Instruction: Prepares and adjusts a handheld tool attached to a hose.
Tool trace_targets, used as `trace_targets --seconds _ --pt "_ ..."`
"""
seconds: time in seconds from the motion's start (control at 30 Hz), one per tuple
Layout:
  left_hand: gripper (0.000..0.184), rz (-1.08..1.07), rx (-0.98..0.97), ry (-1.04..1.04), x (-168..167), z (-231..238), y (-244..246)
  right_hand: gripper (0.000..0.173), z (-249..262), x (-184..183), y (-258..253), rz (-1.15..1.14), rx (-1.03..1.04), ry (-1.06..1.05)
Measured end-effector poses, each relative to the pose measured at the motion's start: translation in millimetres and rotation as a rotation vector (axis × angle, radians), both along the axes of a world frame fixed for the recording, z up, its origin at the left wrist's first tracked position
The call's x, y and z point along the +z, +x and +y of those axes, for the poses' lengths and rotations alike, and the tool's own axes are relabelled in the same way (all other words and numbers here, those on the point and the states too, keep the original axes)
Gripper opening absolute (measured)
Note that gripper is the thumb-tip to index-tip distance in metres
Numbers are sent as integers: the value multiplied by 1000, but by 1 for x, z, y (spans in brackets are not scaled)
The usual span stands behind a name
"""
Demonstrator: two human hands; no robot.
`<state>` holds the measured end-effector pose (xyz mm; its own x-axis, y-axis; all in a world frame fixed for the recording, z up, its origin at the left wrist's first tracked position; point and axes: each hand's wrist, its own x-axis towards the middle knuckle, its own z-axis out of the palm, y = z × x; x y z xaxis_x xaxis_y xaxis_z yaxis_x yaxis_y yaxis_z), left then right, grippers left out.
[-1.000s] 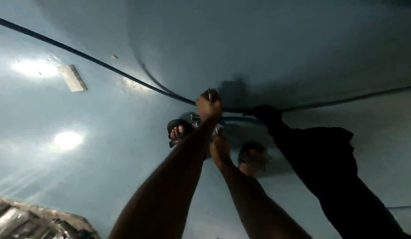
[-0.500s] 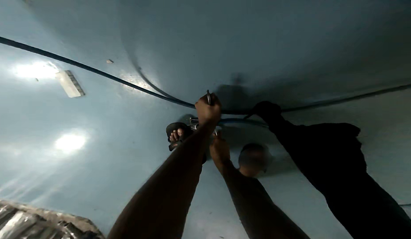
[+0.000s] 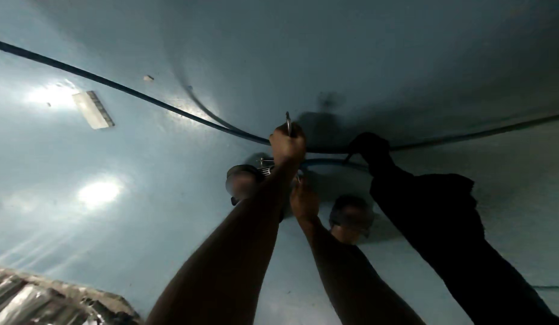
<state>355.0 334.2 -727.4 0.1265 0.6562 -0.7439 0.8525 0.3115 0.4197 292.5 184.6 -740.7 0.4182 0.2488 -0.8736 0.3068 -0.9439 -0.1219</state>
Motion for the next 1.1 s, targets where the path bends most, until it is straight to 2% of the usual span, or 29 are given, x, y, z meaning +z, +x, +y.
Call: trace_targets --seconds 0.07,0.2,0.27,0.37,0.43,0.57,0.73,1.0,1.1 --pt "32 6 13 -6 -2 0 1 44 0 0 -1 -24 -36 10" --pt "33 32 14 -28 -3 2 4 32 -16 -9 -15 -290 -52 261" --pt "34 53 18 -36 -2 5 5 30 -15 -8 -17 -326 -71 316" --pt "33 63 15 -59 -3 3 8 27 -11 1 -16 -259 -181 251" --pt "32 71 -3 -69 -5 1 9 29 -12 -3 -23 -302 -216 230" --pt "32 76 -7 -51 -6 0 9 28 -23 -26 -41 -520 -153 280" --pt "33 97 10 -38 -6 0 11 36 -32 -36 -37 -572 -129 333" --pt "34 92 15 -19 -6 -5 11 31 -20 -30 -32 -699 -91 380" --pt "33 76 30 -35 -10 -5 8 32 -26 -28 -36 -633 -49 335"
